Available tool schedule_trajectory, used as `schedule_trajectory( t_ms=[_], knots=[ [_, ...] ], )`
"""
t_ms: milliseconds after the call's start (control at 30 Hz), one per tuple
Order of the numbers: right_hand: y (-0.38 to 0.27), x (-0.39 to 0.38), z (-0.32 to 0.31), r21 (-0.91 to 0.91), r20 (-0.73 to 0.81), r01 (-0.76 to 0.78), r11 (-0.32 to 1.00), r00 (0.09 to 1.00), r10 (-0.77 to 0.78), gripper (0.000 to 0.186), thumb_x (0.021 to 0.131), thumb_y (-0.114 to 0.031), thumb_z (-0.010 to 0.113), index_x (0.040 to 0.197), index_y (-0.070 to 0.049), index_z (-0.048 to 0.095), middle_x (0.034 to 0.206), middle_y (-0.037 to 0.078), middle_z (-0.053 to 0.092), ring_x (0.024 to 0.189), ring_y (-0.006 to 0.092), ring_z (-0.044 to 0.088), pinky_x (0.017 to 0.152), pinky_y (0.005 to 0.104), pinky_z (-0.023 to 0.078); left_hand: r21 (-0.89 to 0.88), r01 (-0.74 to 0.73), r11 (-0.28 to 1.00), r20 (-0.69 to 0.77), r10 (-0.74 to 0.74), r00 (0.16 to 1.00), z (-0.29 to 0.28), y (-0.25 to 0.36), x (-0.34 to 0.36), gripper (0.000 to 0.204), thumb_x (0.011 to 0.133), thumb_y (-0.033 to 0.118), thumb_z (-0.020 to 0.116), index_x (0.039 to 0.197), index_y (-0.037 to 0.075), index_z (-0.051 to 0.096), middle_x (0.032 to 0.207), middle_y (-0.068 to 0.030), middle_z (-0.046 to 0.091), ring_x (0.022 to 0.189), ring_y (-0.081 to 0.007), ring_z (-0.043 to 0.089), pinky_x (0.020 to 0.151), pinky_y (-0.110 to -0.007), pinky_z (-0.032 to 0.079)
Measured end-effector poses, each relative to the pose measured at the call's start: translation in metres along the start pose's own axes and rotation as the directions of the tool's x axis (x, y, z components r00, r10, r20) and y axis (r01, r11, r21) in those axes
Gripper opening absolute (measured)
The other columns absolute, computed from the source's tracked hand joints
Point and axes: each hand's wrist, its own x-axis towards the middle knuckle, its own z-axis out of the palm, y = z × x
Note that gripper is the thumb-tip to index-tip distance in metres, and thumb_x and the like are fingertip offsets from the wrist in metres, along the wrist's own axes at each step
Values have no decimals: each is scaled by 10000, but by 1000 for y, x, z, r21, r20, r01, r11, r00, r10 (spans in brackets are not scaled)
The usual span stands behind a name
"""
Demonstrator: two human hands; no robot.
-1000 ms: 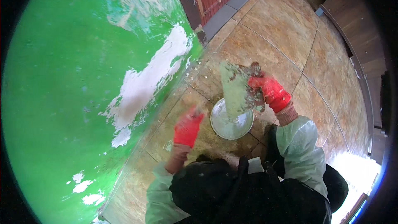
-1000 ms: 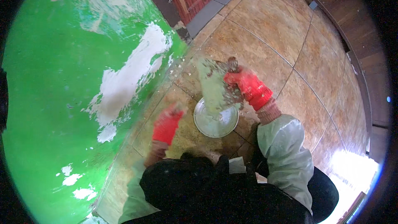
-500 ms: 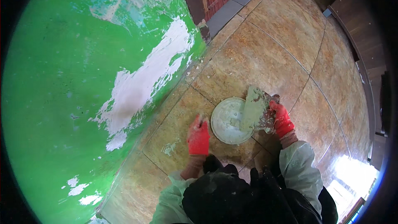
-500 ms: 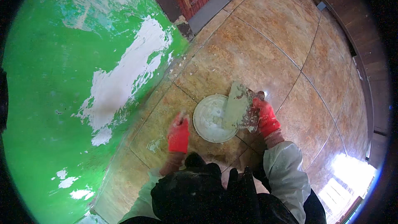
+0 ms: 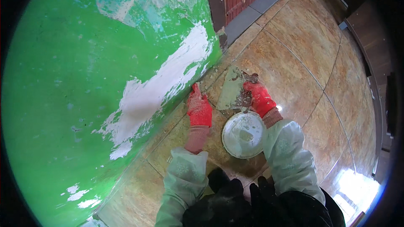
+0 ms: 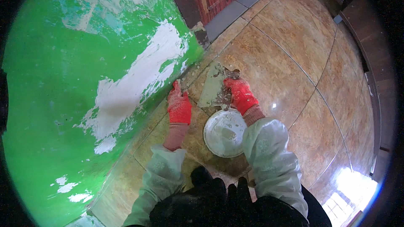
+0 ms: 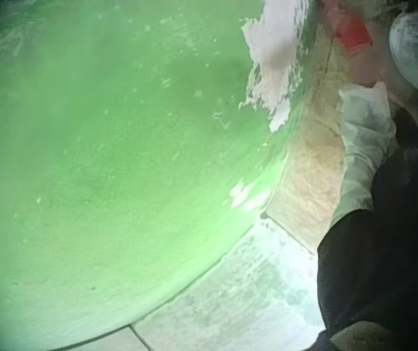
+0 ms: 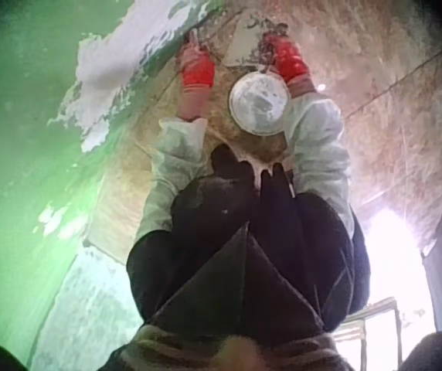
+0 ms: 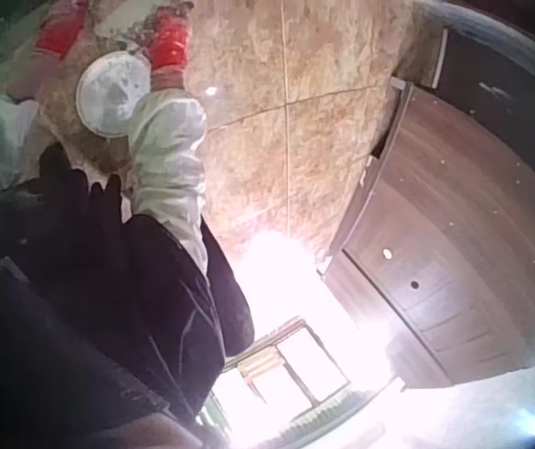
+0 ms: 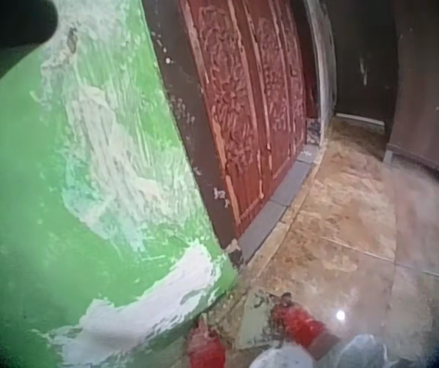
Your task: The person applies plaster to a green wall using a trowel, taking plaster from a small bucket and smoothing it over damaged areas.
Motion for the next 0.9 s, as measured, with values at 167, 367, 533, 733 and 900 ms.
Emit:
schedule_trajectory(
  t_ms=[167, 367, 533, 733, 900],
  knots=[
    [-26, 7, 7, 32, -8, -59, 998, 998, 59, 188, 759, -198, 636, 866, -45, 653, 774, 16, 607, 702, 159, 573, 639, 322, 469, 10, 28, 1000, -137, -26, 990, 17, 3, 2, 537, 861, 172, 524, 1345, 31, 341, 1123, -243, 534, 1009, -377, 519, 874, -447, 411],
    [-34, 33, 7, -190, -46, -111, 975, 994, 104, 230, 732, -255, 672, 797, -34, 674, 695, 25, 617, 641, 150, 569, 573, 313, 444, -11, -8, 1000, -213, 6, 977, 23, 12, 4, 475, 864, 145, 508, 1305, 13, 391, 1191, -219, 521, 1004, -380, 511, 900, -445, 391],
    [-28, 54, 11, -352, 76, -36, 935, 995, 67, 221, 769, -226, 648, 864, -27, 671, 758, 22, 627, 685, 131, 563, 637, 298, 455, -42, -41, 998, -285, 27, 958, 28, 6, 10, 473, 856, 203, 544, 1282, 26, 435, 1088, -244, 544, 1019, -391, 500, 890, -462, 400],
    [-22, 47, 14, -464, 153, -17, 886, 983, 98, 254, 773, -226, 646, 940, -38, 682, 780, 34, 638, 714, 131, 566, 660, 288, 456, -1, -7, 1000, -267, 6, 964, 32, 7, 12, 433, 859, 208, 539, 1262, 65, 475, 1151, -211, 549, 1031, -398, 502, 903, -456, 398],
    [-42, 20, 36, -374, 97, -173, 911, 970, 224, 280, 758, -245, 655, 950, -43, 679, 796, 36, 635, 711, 135, 563, 658, 291, 454, -98, 87, 991, -122, -99, 988, 24, 13, 14, 412, 857, 215, 542, 1233, 50, 508, 1165, -209, 549, 1060, -380, 506, 923, -430, 399]
  ],
)
